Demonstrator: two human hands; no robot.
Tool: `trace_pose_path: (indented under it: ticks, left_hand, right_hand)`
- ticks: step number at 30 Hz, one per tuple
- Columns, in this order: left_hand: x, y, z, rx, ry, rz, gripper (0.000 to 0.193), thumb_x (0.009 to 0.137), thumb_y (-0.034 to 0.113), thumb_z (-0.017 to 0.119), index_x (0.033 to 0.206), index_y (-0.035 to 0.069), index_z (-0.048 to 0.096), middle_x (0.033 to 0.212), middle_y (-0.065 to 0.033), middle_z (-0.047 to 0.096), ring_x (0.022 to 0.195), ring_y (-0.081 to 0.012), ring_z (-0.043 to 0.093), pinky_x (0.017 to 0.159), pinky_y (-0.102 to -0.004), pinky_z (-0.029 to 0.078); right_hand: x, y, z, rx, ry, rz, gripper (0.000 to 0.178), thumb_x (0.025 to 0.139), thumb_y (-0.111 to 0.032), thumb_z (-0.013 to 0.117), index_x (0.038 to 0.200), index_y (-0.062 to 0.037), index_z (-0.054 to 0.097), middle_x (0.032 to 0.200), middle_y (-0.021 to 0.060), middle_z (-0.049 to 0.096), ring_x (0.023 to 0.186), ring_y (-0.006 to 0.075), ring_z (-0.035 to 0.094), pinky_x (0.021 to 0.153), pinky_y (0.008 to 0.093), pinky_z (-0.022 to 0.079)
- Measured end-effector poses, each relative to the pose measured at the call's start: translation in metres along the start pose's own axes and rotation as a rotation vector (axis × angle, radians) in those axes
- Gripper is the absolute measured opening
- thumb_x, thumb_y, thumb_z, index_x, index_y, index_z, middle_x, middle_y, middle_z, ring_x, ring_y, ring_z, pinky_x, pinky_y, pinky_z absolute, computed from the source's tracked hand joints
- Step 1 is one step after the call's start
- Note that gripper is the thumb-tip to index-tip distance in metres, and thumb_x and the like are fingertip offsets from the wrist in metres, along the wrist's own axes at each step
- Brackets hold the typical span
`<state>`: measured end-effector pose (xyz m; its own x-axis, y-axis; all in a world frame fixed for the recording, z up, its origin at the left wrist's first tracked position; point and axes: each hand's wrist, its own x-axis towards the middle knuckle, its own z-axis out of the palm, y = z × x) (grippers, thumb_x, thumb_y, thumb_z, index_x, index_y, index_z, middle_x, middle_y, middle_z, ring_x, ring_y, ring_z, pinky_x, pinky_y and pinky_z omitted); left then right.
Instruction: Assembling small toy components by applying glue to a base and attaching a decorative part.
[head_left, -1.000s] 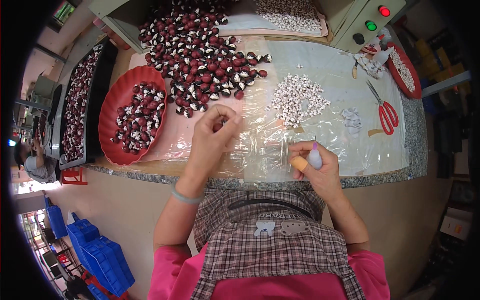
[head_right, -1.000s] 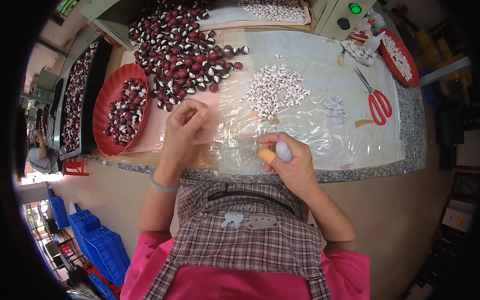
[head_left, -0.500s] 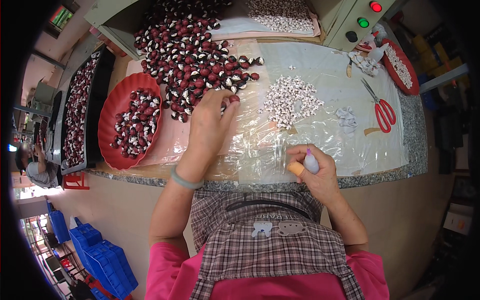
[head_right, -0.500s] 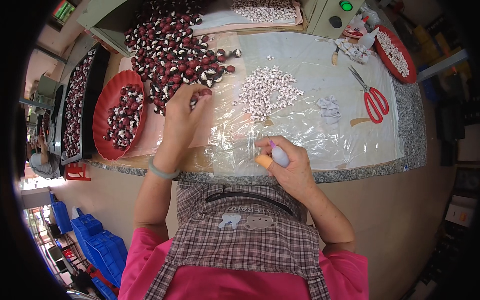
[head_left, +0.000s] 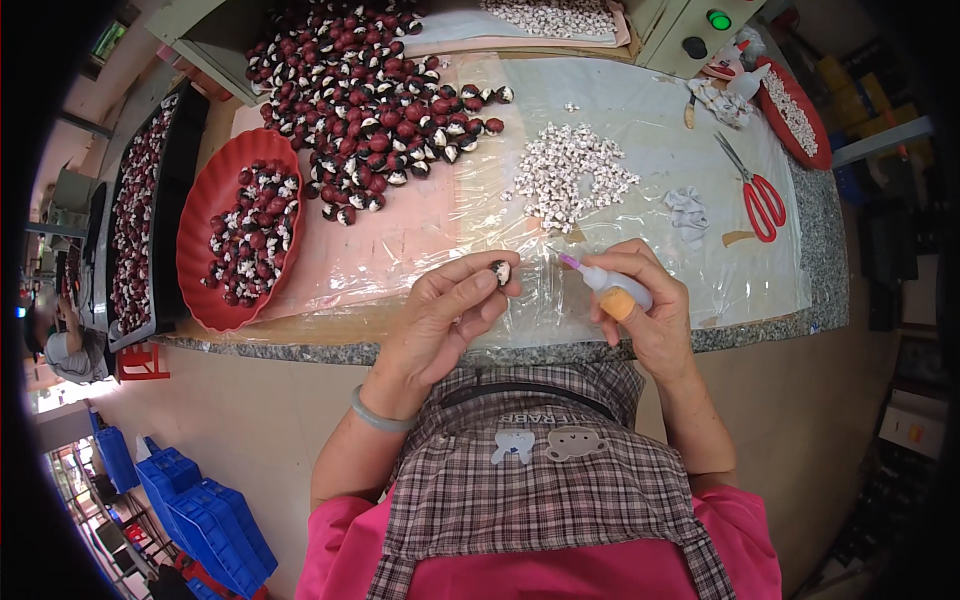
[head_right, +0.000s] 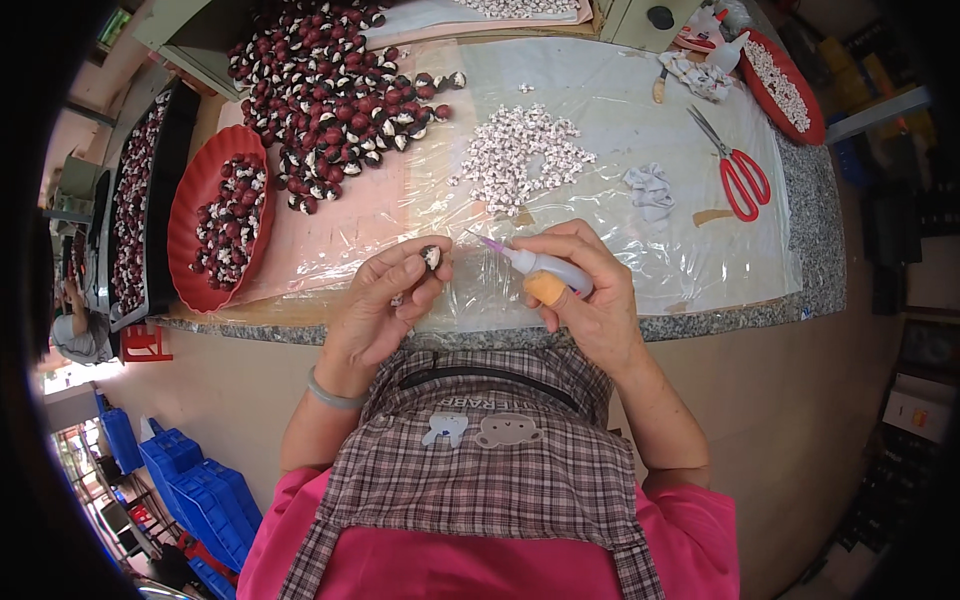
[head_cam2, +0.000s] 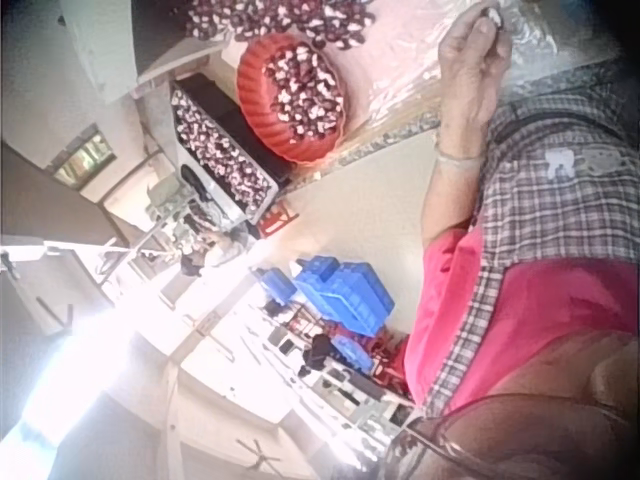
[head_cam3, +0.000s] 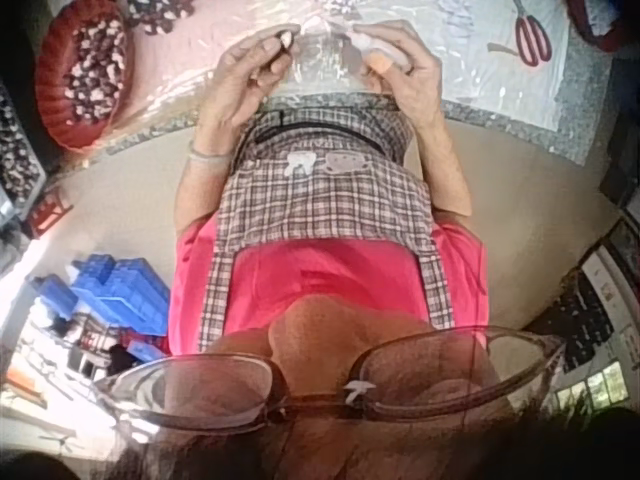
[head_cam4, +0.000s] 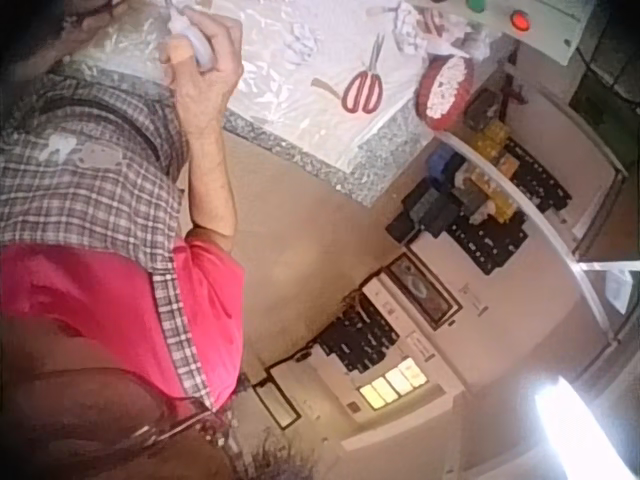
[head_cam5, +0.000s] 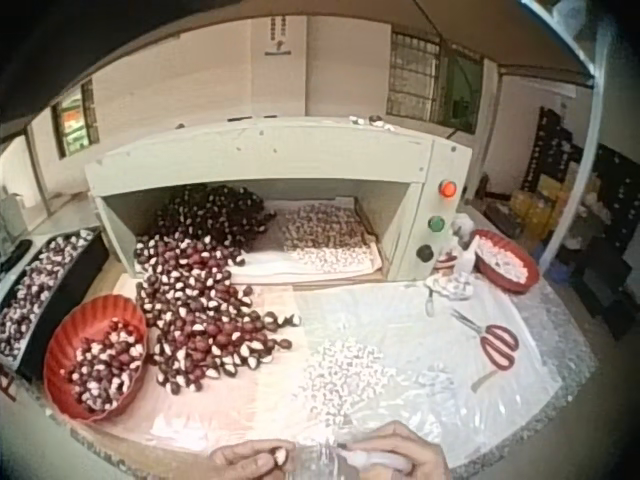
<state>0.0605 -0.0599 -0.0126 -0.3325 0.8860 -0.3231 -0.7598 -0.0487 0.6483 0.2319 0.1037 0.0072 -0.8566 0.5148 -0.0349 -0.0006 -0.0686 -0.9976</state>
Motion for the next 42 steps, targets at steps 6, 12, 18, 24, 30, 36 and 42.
trace_pose_path:
  ticks: [6, 12, 18, 24, 30, 36, 42]
  left_hand:
    - [-0.005, -0.002, 0.009, 0.016, 0.034, -0.028, 0.033, 0.091, 0.011, 0.058, 0.120, -0.003, 0.057, 0.100, -0.0138, 0.065, 0.075, -0.0088, 0.055, 0.062, -0.0156, 0.043]
    - [-0.004, -0.010, 0.006, -0.034, 0.035, -0.051, 0.030, 0.090, 0.004, 0.058, 0.118, -0.005, 0.058, 0.100, -0.0119, 0.065, 0.080, -0.0114, 0.059, 0.068, -0.0183, 0.048]
    - [-0.005, -0.010, 0.008, 0.003, 0.038, -0.044, 0.029, 0.089, 0.002, 0.058, 0.117, -0.006, 0.059, 0.098, -0.0078, 0.063, 0.081, -0.0112, 0.058, 0.066, -0.0181, 0.046]
    - [-0.004, -0.012, 0.006, 0.009, 0.026, -0.045, 0.028, 0.090, 0.002, 0.057, 0.117, -0.006, 0.059, 0.094, -0.0077, 0.062, 0.080, -0.0112, 0.058, 0.065, -0.0187, 0.046]
    - [-0.004, -0.011, 0.007, 0.024, 0.025, -0.050, 0.028, 0.090, 0.003, 0.057, 0.116, -0.006, 0.059, 0.090, -0.0078, 0.063, 0.080, -0.0110, 0.058, 0.065, -0.0187, 0.046]
    - [-0.005, -0.011, 0.007, 0.028, 0.034, -0.057, 0.028, 0.090, 0.003, 0.057, 0.117, -0.005, 0.059, 0.089, -0.0072, 0.063, 0.079, -0.0106, 0.058, 0.065, -0.0185, 0.046]
    - [-0.004, -0.011, 0.006, 0.017, 0.023, -0.057, 0.028, 0.090, 0.003, 0.057, 0.116, -0.005, 0.059, 0.088, -0.0068, 0.063, 0.080, -0.0106, 0.058, 0.065, -0.0186, 0.046]
  right_hand:
    - [-0.006, -0.006, 0.006, 0.171, 0.200, -0.025, 0.039, 0.081, -0.004, 0.072, 0.115, -0.0019, 0.053, 0.090, 0.0090, 0.063, 0.067, 0.0089, 0.059, 0.047, 0.0168, 0.044]
    - [-0.008, -0.010, 0.011, -0.116, 0.223, -0.208, 0.042, 0.087, -0.011, 0.066, 0.124, 0.0005, 0.049, 0.096, 0.0135, 0.064, 0.062, 0.0101, 0.058, 0.047, 0.0180, 0.043]
    - [-0.015, -0.014, 0.011, -0.351, 0.221, -0.315, 0.040, 0.088, -0.013, 0.065, 0.124, 0.0023, 0.053, 0.091, 0.0129, 0.066, 0.074, 0.0154, 0.064, 0.063, 0.0255, 0.051]
    - [-0.013, -0.011, 0.010, -0.506, 0.185, -0.403, 0.040, 0.092, -0.017, 0.059, 0.126, 0.0030, 0.050, 0.090, 0.0134, 0.065, 0.057, 0.0088, 0.056, 0.048, 0.0189, 0.043]
    - [-0.013, -0.016, 0.016, -0.520, 0.229, -0.349, 0.042, 0.084, -0.015, 0.069, 0.120, 0.0008, 0.056, 0.090, 0.0151, 0.066, 0.079, 0.0218, 0.067, 0.067, 0.0290, 0.052]
    - [-0.012, -0.015, 0.017, -0.574, 0.200, -0.393, 0.041, 0.083, -0.014, 0.069, 0.119, 0.0027, 0.056, 0.092, 0.0161, 0.066, 0.078, 0.0237, 0.067, 0.066, 0.0295, 0.052]
    - [-0.008, -0.015, 0.014, -0.643, 0.148, -0.522, 0.042, 0.082, -0.013, 0.069, 0.118, 0.0039, 0.056, 0.095, 0.0171, 0.066, 0.077, 0.0248, 0.067, 0.063, 0.0306, 0.053]
